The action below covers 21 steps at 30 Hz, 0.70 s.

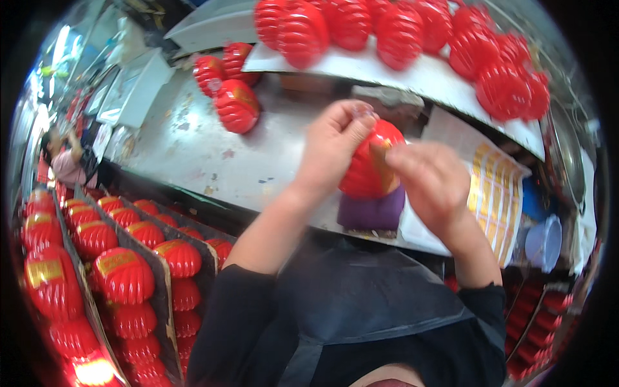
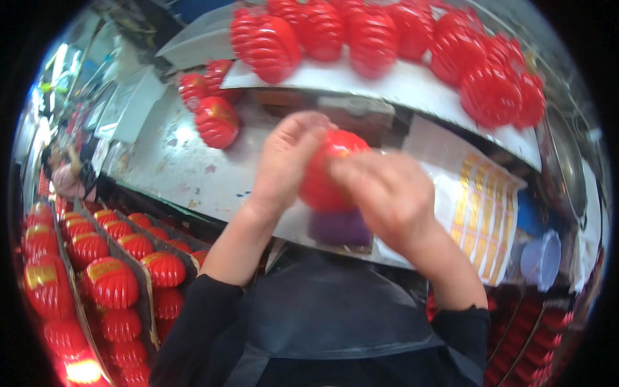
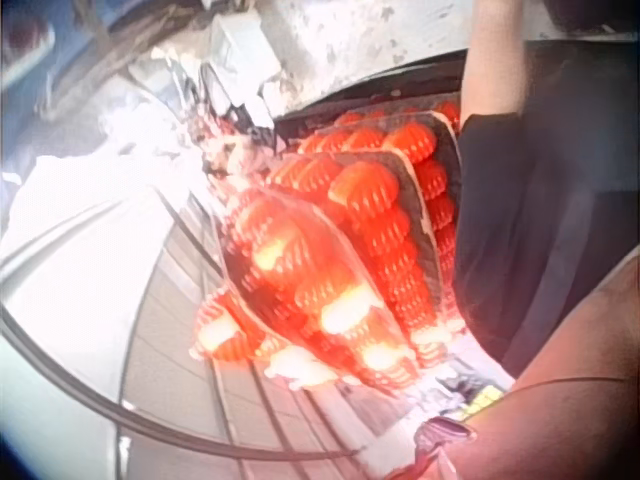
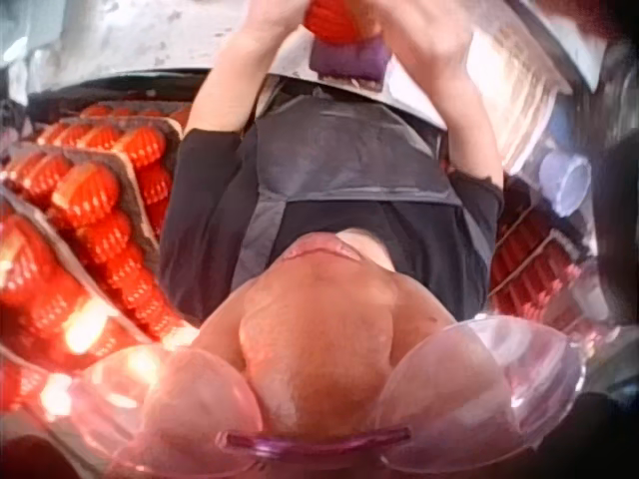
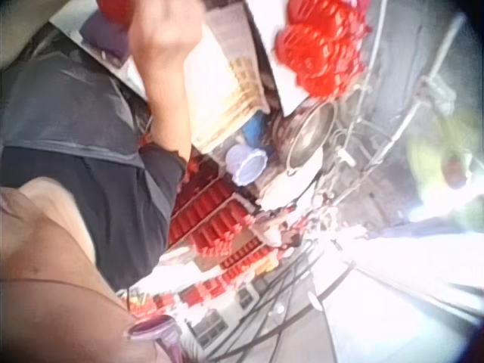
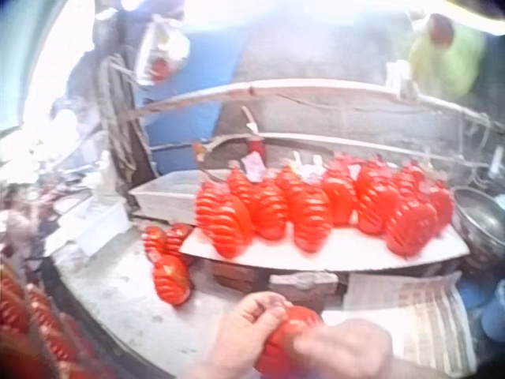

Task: The person repeatedly picks up red ribbed plastic containers, applies a gold rectangular label to the side of each container, smooths the label, and places the labeled container on a nearby shelf. The process is repeated for multiple containers in a continuous loop.

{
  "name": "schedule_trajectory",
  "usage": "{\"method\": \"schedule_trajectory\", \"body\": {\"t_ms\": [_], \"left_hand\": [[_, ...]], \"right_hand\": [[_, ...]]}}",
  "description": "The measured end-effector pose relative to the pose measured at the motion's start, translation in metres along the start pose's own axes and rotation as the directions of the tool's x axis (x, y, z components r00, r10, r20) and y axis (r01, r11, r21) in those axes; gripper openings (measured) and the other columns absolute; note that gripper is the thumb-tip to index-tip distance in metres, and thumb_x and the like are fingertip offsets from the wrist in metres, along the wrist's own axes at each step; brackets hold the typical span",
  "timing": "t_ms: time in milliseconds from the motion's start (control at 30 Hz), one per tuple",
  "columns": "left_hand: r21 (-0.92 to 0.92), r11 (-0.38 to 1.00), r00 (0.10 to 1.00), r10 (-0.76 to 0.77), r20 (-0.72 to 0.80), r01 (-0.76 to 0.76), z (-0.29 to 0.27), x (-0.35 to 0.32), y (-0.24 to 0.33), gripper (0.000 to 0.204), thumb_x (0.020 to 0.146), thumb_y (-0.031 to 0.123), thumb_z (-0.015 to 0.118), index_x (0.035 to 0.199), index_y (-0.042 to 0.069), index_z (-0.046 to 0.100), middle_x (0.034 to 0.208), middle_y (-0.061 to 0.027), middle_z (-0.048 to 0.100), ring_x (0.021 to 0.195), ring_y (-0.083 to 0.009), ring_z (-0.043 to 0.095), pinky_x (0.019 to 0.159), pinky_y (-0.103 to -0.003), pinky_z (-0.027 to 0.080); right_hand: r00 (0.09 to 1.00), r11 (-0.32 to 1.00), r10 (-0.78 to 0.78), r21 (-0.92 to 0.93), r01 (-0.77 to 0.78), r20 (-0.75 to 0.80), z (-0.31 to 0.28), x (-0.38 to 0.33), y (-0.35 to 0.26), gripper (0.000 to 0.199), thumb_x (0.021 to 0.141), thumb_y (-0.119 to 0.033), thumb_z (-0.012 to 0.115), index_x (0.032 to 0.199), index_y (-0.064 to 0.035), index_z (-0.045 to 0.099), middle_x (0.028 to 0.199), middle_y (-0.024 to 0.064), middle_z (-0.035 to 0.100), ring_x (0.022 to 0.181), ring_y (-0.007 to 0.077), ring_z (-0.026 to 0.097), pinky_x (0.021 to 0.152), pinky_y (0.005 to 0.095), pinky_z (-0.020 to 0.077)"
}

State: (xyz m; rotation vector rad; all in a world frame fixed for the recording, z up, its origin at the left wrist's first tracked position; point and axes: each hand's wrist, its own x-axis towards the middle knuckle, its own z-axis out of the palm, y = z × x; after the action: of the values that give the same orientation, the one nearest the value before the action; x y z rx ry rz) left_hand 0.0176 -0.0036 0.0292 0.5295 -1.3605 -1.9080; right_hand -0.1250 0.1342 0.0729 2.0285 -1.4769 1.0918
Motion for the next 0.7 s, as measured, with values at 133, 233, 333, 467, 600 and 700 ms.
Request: {"method": "schedule_trajectory", "body": {"t_ms": [133,233,333,467,600,700], "left_hand": [[0.252,0.965,0.997,0.077,0.006,-0.076,-0.006,-0.024,0.014,0.022,0.101,0.007,0.066,0.121,-0.001,0.066,0.114,-0.006,0.071,0.11,-0.013,0.064,0.101,-0.03,0.051],[0.278,0.958,0.997,0.077,-0.009,-0.071,-0.027,-0.045,0.021,0.026,0.1,0.006,0.067,0.124,-0.001,0.066,0.116,-0.0049,0.071,0.112,-0.0123,0.063,0.101,-0.03,0.051],[0.203,0.979,0.996,0.019,-0.088,-0.001,-0.061,-0.059,0.033,0.025,0.102,0.006,0.066,0.126,-0.001,0.066,0.118,-0.0045,0.071,0.11,-0.0112,0.065,0.099,-0.029,0.053],[0.323,0.942,0.939,0.186,-0.29,-0.087,-0.112,-0.062,0.069,0.023,0.101,0.009,0.068,0.121,-0.003,0.069,0.112,-0.0058,0.072,0.105,-0.0114,0.066,0.095,-0.027,0.053],[0.622,0.771,0.723,0.507,-0.469,-0.137,-0.164,-0.049,0.098,0.023,0.104,0.014,0.068,0.119,-0.003,0.069,0.106,-0.0031,0.071,0.099,-0.0098,0.064,0.09,-0.027,0.052],[0.806,0.587,0.52,0.667,-0.534,0.075,-0.214,-0.017,0.096,0.027,0.1,0.02,0.07,0.119,0.001,0.071,0.109,-0.0123,0.078,0.098,-0.0193,0.073,0.09,-0.034,0.055]], "right_hand": [[0.97,0.967,0.237,0.082,-0.241,0.057,0.005,0.001,-0.023,0.03,0.081,0.001,0.077,0.111,-0.0029,0.076,0.096,0.0132,0.076,0.083,0.0286,0.075,0.073,0.0369,0.0589],[0.886,0.887,0.461,0.0,-0.461,0.047,0.01,0.002,-0.003,0.027,0.091,-0.004,0.076,0.118,-0.0012,0.073,0.099,0.0191,0.076,0.088,0.0321,0.076,0.077,0.0372,0.0588],[0.724,0.677,0.662,0.258,-0.689,0.193,0.008,-0.01,-0.001,0.025,0.095,-0.002,0.07,0.12,-0.001,0.072,0.102,0.0111,0.076,0.094,0.0176,0.073,0.084,0.0303,0.0557],[0.522,0.273,0.756,0.535,-0.799,0.395,0.001,-0.031,0.027,0.023,0.101,-0.006,0.063,0.124,-0.0031,0.068,0.113,0.0035,0.07,0.105,0.0135,0.065,0.094,0.0262,0.0499],[0.421,0.12,0.791,0.562,-0.819,0.444,-0.005,-0.036,0.048,0.021,0.103,-0.02,0.062,0.113,-0.0032,0.07,0.106,0.0031,0.07,0.095,0.0111,0.063,0.088,0.0258,0.0486],[0.426,0.209,0.786,0.456,-0.865,0.448,-0.009,-0.023,0.061,0.026,0.102,-0.027,0.063,0.1,-0.0027,0.072,0.097,0.0022,0.07,0.089,0.0096,0.06,0.083,0.0258,0.0467]]}}
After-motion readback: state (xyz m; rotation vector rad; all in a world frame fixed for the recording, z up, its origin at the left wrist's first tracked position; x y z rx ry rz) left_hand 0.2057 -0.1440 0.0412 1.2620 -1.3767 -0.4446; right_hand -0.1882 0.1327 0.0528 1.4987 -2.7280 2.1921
